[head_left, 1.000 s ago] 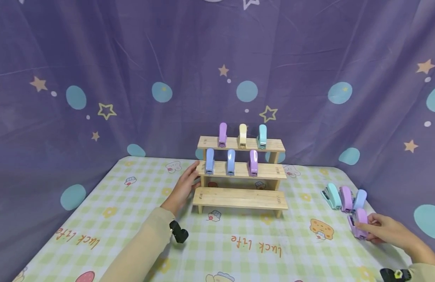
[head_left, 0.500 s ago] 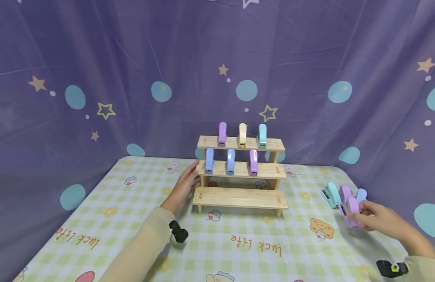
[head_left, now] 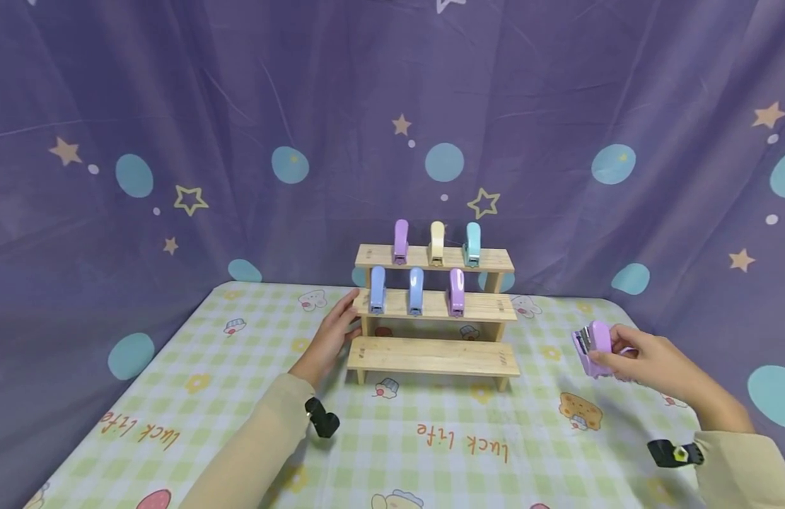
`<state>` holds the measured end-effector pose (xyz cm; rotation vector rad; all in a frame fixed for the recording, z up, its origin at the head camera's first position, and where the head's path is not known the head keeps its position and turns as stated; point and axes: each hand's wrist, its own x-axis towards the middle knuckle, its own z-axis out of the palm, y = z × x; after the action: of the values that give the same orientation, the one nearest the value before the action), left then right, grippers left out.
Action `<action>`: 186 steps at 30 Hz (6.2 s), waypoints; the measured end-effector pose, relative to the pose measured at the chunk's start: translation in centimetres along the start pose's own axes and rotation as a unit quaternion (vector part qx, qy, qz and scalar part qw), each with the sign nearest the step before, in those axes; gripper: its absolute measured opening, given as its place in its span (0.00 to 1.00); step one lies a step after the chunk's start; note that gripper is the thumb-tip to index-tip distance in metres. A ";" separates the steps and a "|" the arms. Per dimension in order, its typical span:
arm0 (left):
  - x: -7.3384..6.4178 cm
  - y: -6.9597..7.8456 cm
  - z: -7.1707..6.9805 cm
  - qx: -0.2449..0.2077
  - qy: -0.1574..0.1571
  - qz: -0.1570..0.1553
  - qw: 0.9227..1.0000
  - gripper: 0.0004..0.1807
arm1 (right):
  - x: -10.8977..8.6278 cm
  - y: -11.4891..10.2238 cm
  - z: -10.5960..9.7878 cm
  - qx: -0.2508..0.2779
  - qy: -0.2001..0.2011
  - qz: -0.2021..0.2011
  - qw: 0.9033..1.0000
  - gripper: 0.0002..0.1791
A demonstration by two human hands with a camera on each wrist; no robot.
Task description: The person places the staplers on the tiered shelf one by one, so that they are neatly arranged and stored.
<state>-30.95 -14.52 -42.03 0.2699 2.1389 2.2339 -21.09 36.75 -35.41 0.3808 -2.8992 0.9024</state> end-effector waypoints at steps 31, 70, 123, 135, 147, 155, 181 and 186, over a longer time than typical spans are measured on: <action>0.0 0.0 0.0 -0.002 0.005 -0.007 1.000 0.29 | 10.4 -7.1 7.8 0.100 0.161 -0.029 0.981 0.21; 0.0 0.3 0.2 0.001 0.004 -0.007 1.000 0.28 | 10.5 -7.4 7.9 0.066 0.120 0.020 0.990 0.33; 0.0 0.1 0.2 -0.009 0.018 -0.008 1.000 0.28 | 2.6 7.3 5.0 -0.048 0.060 0.111 0.991 0.29; -0.1 0.1 0.2 -0.006 0.016 -0.002 1.000 0.28 | 2.7 7.0 5.2 -0.025 0.029 0.145 0.989 0.24; 0.0 0.1 0.2 -0.009 0.011 0.003 1.000 0.28 | 3.4 5.2 5.3 -0.025 0.016 0.119 0.992 0.25; -0.1 0.0 0.2 -0.010 0.013 0.003 1.000 0.28 | 3.4 2.3 4.8 -0.013 0.005 0.077 0.997 0.21; -0.2 0.1 0.2 -0.011 0.009 0.004 1.000 0.28 | 5.3 -8.4 8.2 0.094 -0.099 -0.047 0.990 0.17; -0.1 0.1 0.2 -0.011 0.010 0.005 1.000 0.28 | 6.2 -9.7 10.0 0.122 -0.117 -0.074 0.983 0.17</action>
<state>-30.80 -14.34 -41.91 0.2602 2.1258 2.2747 -24.63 22.01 -37.34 0.7584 -2.9175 1.2698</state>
